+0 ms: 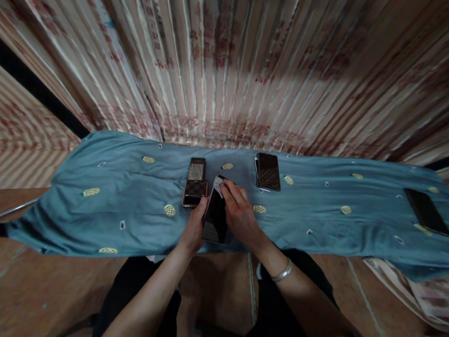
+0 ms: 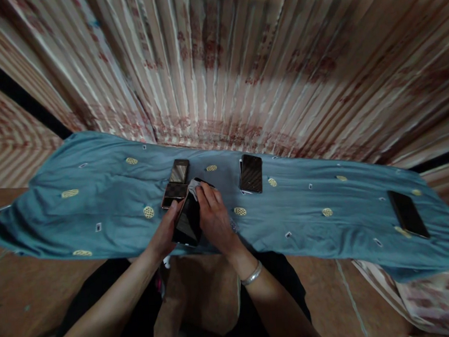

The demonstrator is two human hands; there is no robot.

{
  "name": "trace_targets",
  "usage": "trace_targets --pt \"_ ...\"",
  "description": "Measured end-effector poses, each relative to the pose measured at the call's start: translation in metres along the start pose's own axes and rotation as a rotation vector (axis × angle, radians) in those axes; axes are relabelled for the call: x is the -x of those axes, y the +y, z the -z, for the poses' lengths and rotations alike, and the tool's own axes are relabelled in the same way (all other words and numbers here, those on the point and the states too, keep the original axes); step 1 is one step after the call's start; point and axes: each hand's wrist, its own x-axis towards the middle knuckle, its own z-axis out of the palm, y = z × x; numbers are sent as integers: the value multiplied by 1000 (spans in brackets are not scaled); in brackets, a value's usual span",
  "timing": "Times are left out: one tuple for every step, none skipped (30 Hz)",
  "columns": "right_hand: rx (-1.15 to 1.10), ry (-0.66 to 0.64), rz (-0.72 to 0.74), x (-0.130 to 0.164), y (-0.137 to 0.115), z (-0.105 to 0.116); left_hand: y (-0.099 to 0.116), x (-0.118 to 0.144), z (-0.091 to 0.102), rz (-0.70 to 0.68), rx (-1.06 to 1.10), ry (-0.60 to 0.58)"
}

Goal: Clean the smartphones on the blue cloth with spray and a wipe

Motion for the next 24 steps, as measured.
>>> trace_targets --pt "8 0 -5 -1 1 1 0 0 0 -3 -5 -9" --pt "17 0 -10 -2 2 2 -1 0 -1 -6 -13 -16" --pt "23 -2 -13 -3 4 3 -1 1 -2 -6 -22 -21" --pt "28 -4 -16 -4 5 4 -1 1 -2 -4 -32 -22" --pt "29 -7 -17 -4 7 4 -1 2 -3 -2 -40 -21" --pt "28 -11 -20 -5 8 5 -1 2 -3 1 -47 -19" --pt "26 -14 -24 -6 9 6 -1 2 -3 5 -53 -18" --pt "26 -18 -28 -6 11 6 -1 3 -3 10 -56 -18" --pt "28 -21 -31 -7 12 7 -1 3 -3 16 -58 -20" --pt "30 -23 -33 -7 12 7 -1 3 -2 22 -57 -22" --pt "33 -24 -32 -7 13 7 -1 3 -2 28 -52 -22" --pt "37 -24 -31 -7 14 7 0 3 -2 32 -46 -18" --pt "42 -22 -29 -7 14 7 0 3 -1 31 -38 -13" --pt "47 -21 -29 -7 15 7 0 3 -1 29 -30 -8" --pt "52 -21 -31 -7 16 7 1 3 0 26 -25 -5" --pt "58 -23 -33 -7 16 6 1 3 0 22 -21 -4" --pt "63 -29 -35 -7 17 6 1 2 1 21 -19 -4" --pt "69 -36 -38 -6 17 6 1 2 1 23 -18 -6" --pt "75 -44 -41 -6 17 6 1 1 2 26 -16 -8" --pt "82 -49 -44 -6 17 6 1 1 3 28 -13 -10" --pt "87 -53 -45 -6 17 6 0 0 4 26 -10 -12" --pt "91 -54 -46 -6 16 6 0 -1 4 23 -7 -14" --pt "91 -54 -47 -6 15 6 0 -2 5 19 -5 -13" --pt "89 -50 -49 -6 13 6 -1 -2 6 16 -3 -11"
